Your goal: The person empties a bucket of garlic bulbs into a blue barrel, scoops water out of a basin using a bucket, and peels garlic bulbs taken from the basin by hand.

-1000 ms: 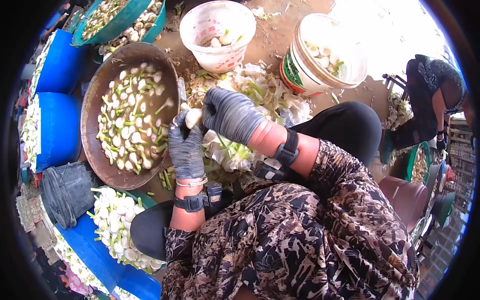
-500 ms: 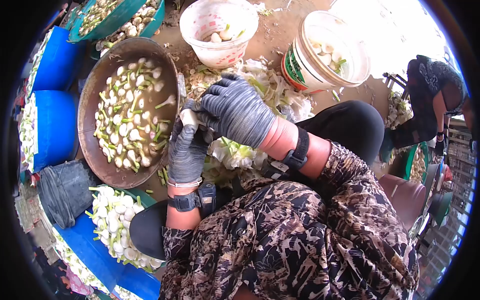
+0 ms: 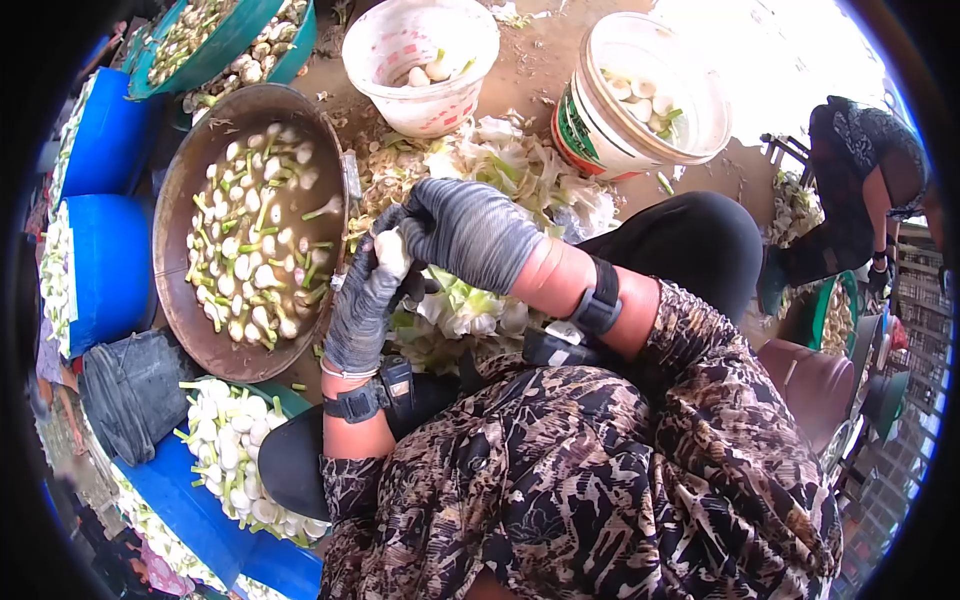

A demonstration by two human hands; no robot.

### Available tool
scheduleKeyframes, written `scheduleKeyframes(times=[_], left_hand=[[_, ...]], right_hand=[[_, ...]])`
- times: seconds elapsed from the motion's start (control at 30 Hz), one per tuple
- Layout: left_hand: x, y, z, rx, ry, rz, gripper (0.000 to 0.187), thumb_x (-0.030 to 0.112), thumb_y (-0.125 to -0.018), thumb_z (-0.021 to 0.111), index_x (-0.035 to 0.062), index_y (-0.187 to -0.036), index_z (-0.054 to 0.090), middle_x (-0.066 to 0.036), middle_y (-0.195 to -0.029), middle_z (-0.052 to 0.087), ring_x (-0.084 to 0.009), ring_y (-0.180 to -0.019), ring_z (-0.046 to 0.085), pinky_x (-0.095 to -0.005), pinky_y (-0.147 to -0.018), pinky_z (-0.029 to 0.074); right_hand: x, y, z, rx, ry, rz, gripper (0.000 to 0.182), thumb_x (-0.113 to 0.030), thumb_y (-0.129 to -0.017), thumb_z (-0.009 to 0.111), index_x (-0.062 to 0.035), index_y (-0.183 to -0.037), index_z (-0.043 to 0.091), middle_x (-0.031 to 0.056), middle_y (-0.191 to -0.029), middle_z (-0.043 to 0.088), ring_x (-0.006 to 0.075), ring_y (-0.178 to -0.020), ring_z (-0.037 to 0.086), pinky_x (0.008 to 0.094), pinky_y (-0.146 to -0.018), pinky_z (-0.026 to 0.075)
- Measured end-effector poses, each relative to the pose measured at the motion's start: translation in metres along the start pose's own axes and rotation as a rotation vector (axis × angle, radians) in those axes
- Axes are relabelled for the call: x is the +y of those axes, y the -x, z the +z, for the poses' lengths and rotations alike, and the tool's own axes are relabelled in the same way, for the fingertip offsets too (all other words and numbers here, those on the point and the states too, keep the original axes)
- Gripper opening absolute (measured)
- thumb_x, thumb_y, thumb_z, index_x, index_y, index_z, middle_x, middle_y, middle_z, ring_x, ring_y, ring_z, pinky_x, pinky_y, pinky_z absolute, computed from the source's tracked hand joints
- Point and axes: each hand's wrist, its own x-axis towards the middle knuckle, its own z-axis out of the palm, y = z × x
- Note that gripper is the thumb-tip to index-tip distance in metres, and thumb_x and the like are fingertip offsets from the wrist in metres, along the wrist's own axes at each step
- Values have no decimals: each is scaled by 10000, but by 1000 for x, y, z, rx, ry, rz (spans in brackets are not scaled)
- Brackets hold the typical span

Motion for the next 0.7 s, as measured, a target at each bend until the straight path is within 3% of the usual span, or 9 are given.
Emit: scheduleKeyframes(times=[0.07,0.13,0.27,0.33,0.47,0.5,0.53,0.6,0.7], left_hand=[[2,-1,3,133,-58,-182,484,259,-909,632,27,-1308,487,-49,-1134,580,-125,-1028,539,-266,-899,461],[-8,-7,5,122,-78,-76,400,184,-917,611,13,-1266,517,-74,-1115,602,-132,-1016,558,-279,-902,461],[-10,-7,-1,100,-549,81,425,73,-886,590,-4,-1291,488,-109,-1148,601,-161,-1061,564,-299,-938,445],[-9,-4,-3,38,-713,254,486,76,-856,634,3,-1309,475,-117,-1179,589,-162,-1081,557,-300,-951,440],[-17,-5,-8,84,-413,165,602,8,-824,628,19,-1376,390,-115,-1199,557,-192,-1101,551,-309,-975,436],[-16,-4,-8,88,-413,168,602,8,-824,628,19,-1376,390,-115,-1199,557,-192,-1101,551,-309,-975,436],[-15,-3,-7,117,-421,184,606,-1,-827,615,20,-1384,375,-108,-1195,554,-186,-1097,549,-306,-977,434],[-16,-3,-4,141,-427,200,611,-10,-831,601,21,-1392,361,-101,-1191,551,-179,-1092,546,-304,-980,433],[-16,-5,0,149,-519,291,553,5,-863,584,22,-1378,385,-75,-1191,552,-150,-1072,540,-288,-951,447]], right_hand=[[-5,3,0,164,392,-290,204,-225,-824,637,-24,-835,609,194,-737,633,387,-715,624,434,-661,499],[3,3,5,164,429,-270,195,-221,-835,625,-28,-831,601,200,-761,634,388,-743,625,441,-662,496],[26,-1,10,-8,106,58,219,-231,-854,611,-13,-878,621,211,-817,644,359,-797,640,412,-705,500],[30,-6,6,-191,-133,282,264,-244,-919,600,6,-997,630,107,-827,666,150,-718,577,316,-708,494],[34,-7,-4,-242,-168,76,356,-322,-923,609,7,-1056,633,92,-857,668,109,-767,575,303,-735,496],[24,-5,-4,-258,-404,272,331,-306,-915,628,6,-1024,635,91,-853,669,108,-757,570,298,-721,494],[21,-5,-3,-259,-404,269,331,-306,-915,628,6,-1024,635,91,-853,669,108,-757,570,298,-721,494],[18,-3,-3,-215,-9,71,286,-265,-902,655,6,-990,631,75,-849,668,99,-752,562,290,-704,490],[19,-2,3,-187,-120,129,258,-234,-892,672,9,-959,619,39,-828,650,84,-734,546,275,-691,480]])
